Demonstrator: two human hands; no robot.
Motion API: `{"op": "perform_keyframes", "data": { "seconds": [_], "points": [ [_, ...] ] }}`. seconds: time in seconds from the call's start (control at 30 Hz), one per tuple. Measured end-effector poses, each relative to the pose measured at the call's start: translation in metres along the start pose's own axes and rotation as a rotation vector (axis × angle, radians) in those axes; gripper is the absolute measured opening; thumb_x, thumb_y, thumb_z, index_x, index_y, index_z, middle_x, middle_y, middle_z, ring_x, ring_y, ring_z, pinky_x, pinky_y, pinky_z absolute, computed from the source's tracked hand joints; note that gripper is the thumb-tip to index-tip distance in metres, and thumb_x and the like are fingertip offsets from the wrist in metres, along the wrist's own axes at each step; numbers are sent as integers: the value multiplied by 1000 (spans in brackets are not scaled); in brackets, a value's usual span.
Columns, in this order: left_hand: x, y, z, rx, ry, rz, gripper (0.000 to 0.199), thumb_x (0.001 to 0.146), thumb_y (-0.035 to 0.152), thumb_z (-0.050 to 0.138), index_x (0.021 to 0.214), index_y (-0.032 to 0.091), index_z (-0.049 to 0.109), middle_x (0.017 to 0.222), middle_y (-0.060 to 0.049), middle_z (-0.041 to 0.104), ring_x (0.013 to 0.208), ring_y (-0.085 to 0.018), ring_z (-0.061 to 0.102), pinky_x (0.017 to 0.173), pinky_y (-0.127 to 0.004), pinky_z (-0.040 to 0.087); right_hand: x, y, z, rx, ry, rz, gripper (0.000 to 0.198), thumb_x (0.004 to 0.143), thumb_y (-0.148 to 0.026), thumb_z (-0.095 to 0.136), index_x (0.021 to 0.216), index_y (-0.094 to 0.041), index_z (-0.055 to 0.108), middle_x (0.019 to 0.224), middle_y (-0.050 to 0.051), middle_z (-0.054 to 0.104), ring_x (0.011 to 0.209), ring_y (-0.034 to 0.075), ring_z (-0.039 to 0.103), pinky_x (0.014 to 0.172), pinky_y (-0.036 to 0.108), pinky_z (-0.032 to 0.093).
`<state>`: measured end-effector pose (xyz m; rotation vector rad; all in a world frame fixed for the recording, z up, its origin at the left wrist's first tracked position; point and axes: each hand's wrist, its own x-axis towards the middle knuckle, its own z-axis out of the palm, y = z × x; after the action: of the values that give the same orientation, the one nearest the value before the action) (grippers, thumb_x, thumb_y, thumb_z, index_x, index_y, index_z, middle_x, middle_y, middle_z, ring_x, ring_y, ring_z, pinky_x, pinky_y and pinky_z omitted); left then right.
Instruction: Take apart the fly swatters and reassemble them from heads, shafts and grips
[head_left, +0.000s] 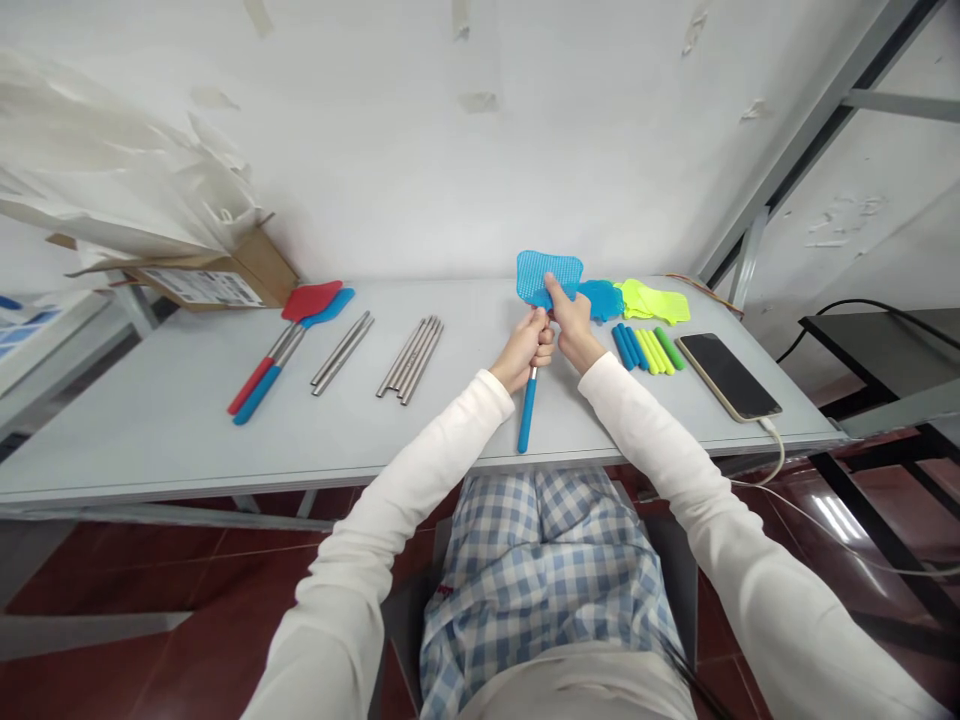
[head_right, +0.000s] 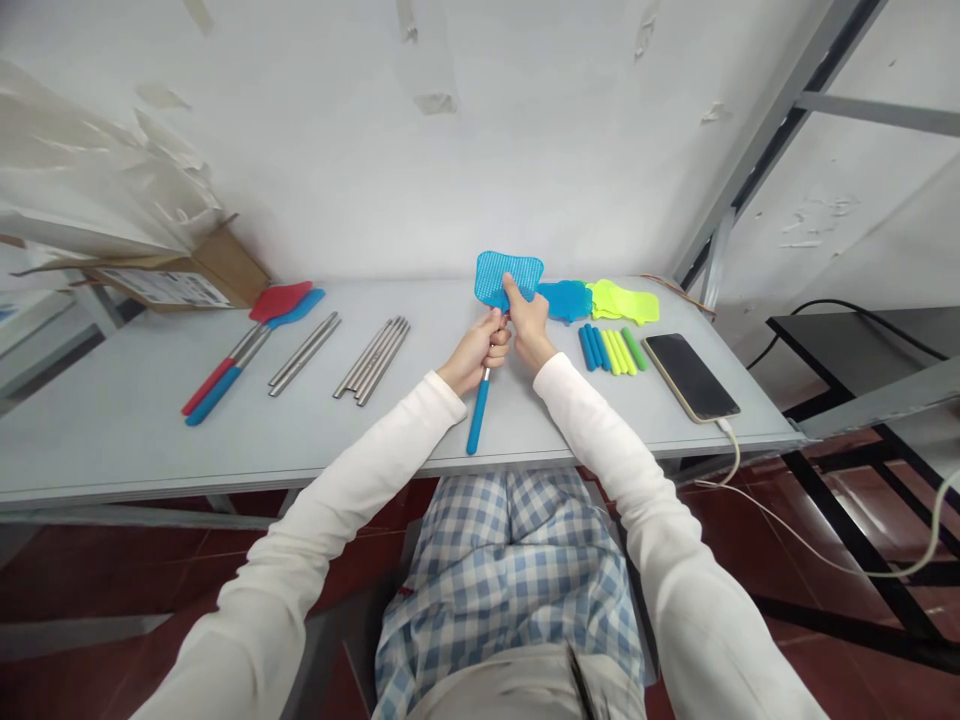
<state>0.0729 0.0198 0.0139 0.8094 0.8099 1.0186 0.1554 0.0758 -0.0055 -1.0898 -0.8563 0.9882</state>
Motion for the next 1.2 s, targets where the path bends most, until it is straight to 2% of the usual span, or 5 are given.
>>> {"op": "perform_keyframes", "data": {
  "seconds": [0.23,0.47,0.8,0.93,1.2],
  "points": [
    [-11,-3,7,-64,161,20,36,98,40,49,72,20,33,50,12,23,33,0,15,34,-12,7,40,-2,22,2,79,146,27,88,-39,65,77,-17,55,60,-4,59,51,7,54,49,19,43],
    [-50,13,-23,-211,155,45,35,93,38,56,71,20,36,50,12,20,32,0,13,32,-13,4,92,-46,-37,-236,113,113,27,94,-43,56,90,-16,54,69,-2,61,51,7,55,45,17,39],
    [-31,31,-36,-451,114,64,35,90,34,55,65,20,36,49,11,19,33,-2,17,31,-16,9,78,-15,-74,-1224,210,-85,79,83,-20,64,145,5,23,127,31,56,127,35,49,106,51,37],
    [-22,39,-38,-507,164,129,38,91,23,50,61,20,27,47,11,16,32,-2,15,31,-16,10,51,-25,-70,-1398,236,-325,62,90,-31,56,139,2,36,142,35,38,134,40,36,106,57,30],
    [-10,52,-54,-609,325,270,39,89,18,45,61,22,18,43,10,14,30,-3,11,29,-17,9,-73,-31,-36,-826,-790,-207,57,101,-56,22,94,-16,62,83,6,64,79,18,58,80,31,43]
  ]
}}
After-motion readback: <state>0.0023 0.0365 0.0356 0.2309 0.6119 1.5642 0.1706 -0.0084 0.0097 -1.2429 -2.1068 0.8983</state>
